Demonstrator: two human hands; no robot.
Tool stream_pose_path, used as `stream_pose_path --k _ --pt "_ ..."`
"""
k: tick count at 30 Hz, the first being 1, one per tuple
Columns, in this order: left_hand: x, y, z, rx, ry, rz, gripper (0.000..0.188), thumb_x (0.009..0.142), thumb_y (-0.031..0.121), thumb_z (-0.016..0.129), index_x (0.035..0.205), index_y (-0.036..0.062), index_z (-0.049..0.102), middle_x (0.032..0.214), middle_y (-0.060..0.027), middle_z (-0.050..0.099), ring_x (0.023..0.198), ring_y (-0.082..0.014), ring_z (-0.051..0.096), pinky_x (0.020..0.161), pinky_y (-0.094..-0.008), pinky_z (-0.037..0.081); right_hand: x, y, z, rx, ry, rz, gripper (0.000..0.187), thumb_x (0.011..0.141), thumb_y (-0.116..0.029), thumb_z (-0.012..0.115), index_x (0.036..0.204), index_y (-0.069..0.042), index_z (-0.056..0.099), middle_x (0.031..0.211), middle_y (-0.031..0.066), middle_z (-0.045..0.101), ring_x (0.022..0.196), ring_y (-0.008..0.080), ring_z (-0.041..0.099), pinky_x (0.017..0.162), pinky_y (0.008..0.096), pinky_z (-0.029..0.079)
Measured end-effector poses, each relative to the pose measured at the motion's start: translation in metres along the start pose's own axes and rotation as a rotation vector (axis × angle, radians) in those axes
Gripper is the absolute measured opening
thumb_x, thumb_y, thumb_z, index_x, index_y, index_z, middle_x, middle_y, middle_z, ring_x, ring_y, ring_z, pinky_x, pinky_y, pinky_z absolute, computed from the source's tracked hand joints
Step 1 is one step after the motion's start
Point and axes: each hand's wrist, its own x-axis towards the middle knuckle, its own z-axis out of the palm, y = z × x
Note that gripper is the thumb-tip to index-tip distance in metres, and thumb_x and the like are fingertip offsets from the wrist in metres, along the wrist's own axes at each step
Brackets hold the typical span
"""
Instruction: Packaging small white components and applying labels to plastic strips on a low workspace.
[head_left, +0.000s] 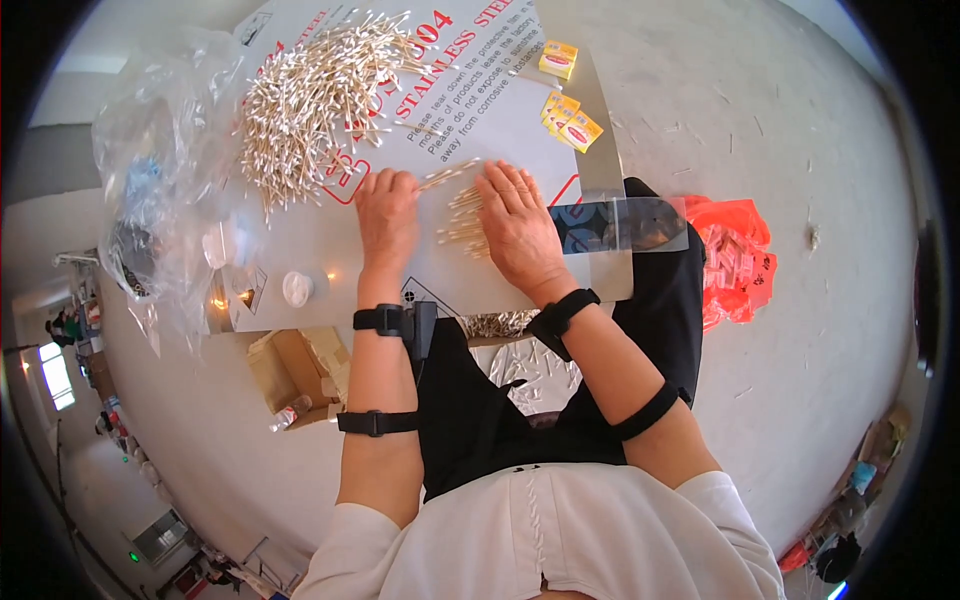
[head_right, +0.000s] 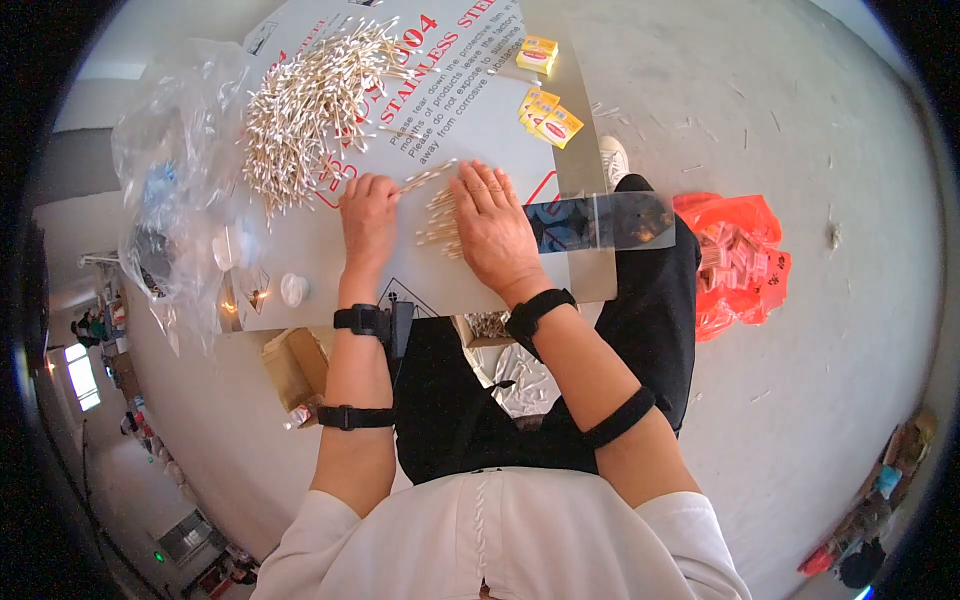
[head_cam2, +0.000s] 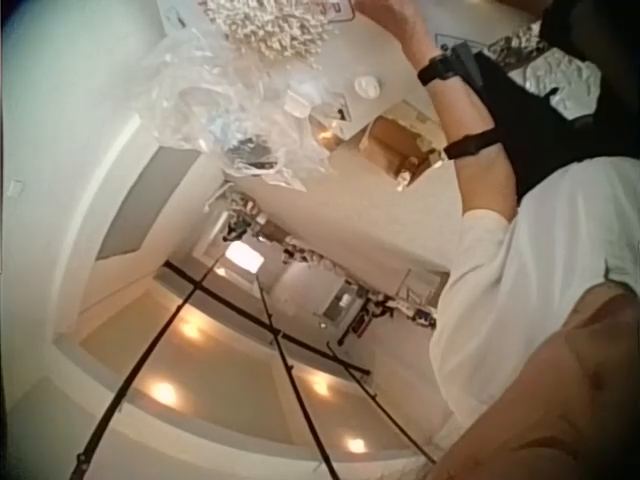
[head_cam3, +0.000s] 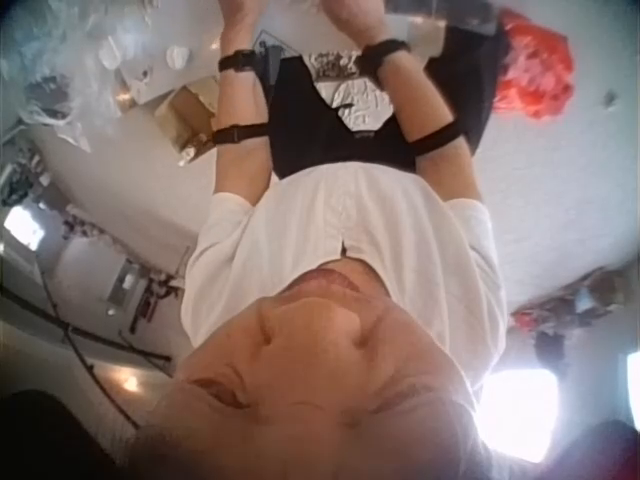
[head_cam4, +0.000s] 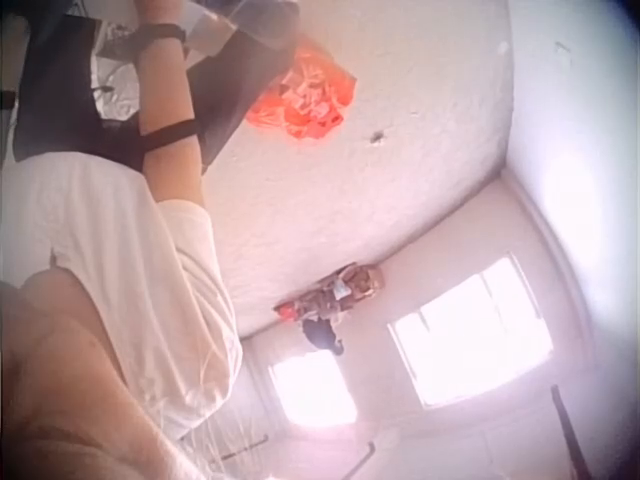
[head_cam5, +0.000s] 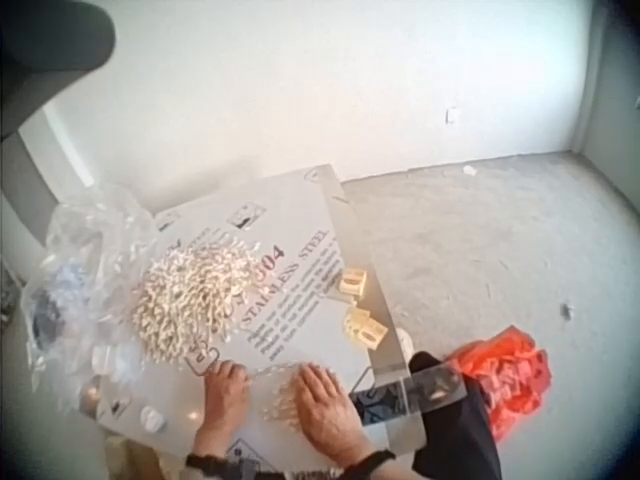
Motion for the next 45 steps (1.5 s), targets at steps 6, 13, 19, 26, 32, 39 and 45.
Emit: stream_pose_path --k 6,13,19,26,32,39,45 --pt "0.009 0.038 0.011 -0.112 -0.023 0.036 0.032 0.079 0.018 0.068 0.108 0.0082 0.057 0.115 -0.0087 0.054 0.114 -0.0292 0.047 0.095 -0.0461 0.036 -0.007 0.007 -0.004 0.457 0.271 0.199 0.05 0.087 0.005 0.049 0.136 0.0 0.042 0.145 0.0204 0.038 0.136 0.0369 0.036 0.111 0.0418 0.033" --pt "-0.022 0.091 0.012 -0.076 -0.294 0.052 0.077 0.086 0.04 0.062 0.145 -0.0004 0.032 0.154 -0.0171 0.027 0.144 -0.0312 0.022 0.115 -0.0561 0.014 -0.01 0.017 -0.007 0.627 0.384 0.274 0.048 0.089 0.004 0.048 0.136 -0.002 0.043 0.144 0.0208 0.039 0.131 0.0368 0.042 0.108 0.0384 0.035" --pt "0.006 0.077 0.022 -0.013 -0.16 0.064 0.08 0.086 0.044 0.062 0.146 0.0032 0.03 0.154 -0.0172 0.027 0.144 -0.0291 0.023 0.115 -0.0548 0.014 -0.002 0.011 -0.012 0.833 0.423 0.364 0.037 0.097 -0.007 0.047 0.133 0.002 0.046 0.142 0.0199 0.044 0.131 0.0319 0.044 0.108 0.0378 0.036" --pt "-0.019 0.076 0.018 -0.008 -0.312 0.053 0.072 0.092 0.043 0.053 0.148 0.0049 0.029 0.154 -0.0179 0.025 0.145 -0.0303 0.02 0.116 -0.0532 0.013 0.0 0.021 -0.009 0.925 0.456 0.409 0.037 0.101 -0.017 0.045 0.132 0.002 0.049 0.139 0.0206 0.047 0.132 0.0303 0.043 0.109 0.0366 0.033" --pt "-0.026 0.049 0.022 -0.94 0.33 -0.451 0.06 0.103 0.04 0.035 0.147 -0.0011 0.029 0.155 -0.0168 0.024 0.144 -0.0283 0.022 0.116 -0.0401 0.021 0.021 0.033 -0.015 0.766 0.365 0.305 0.043 0.102 -0.025 0.045 0.134 0.002 0.047 0.142 0.0209 0.045 0.134 0.0333 0.04 0.11 0.037 0.031" --pt "-0.007 0.08 0.036 -1.108 0.329 -0.433 0.062 0.103 0.042 0.034 0.146 -0.0031 0.029 0.151 -0.0204 0.03 0.14 -0.028 0.03 0.116 -0.0412 0.023 0.029 0.027 -0.008 0.826 0.308 0.277 0.041 0.101 -0.024 0.046 0.131 0.004 0.049 0.14 0.0218 0.046 0.131 0.0339 0.043 0.109 0.0365 0.033" --pt "-0.003 0.075 0.037 -1.216 0.336 -0.395 0.056 0.103 0.037 0.038 0.145 -0.001 0.033 0.148 -0.0174 0.036 0.137 -0.0277 0.035 0.113 -0.0387 0.027 0.025 0.021 -0.004 0.925 0.263 0.302 0.041 0.101 -0.025 0.047 0.13 0.004 0.05 0.139 0.021 0.048 0.129 0.0314 0.045 0.109 0.0363 0.034"
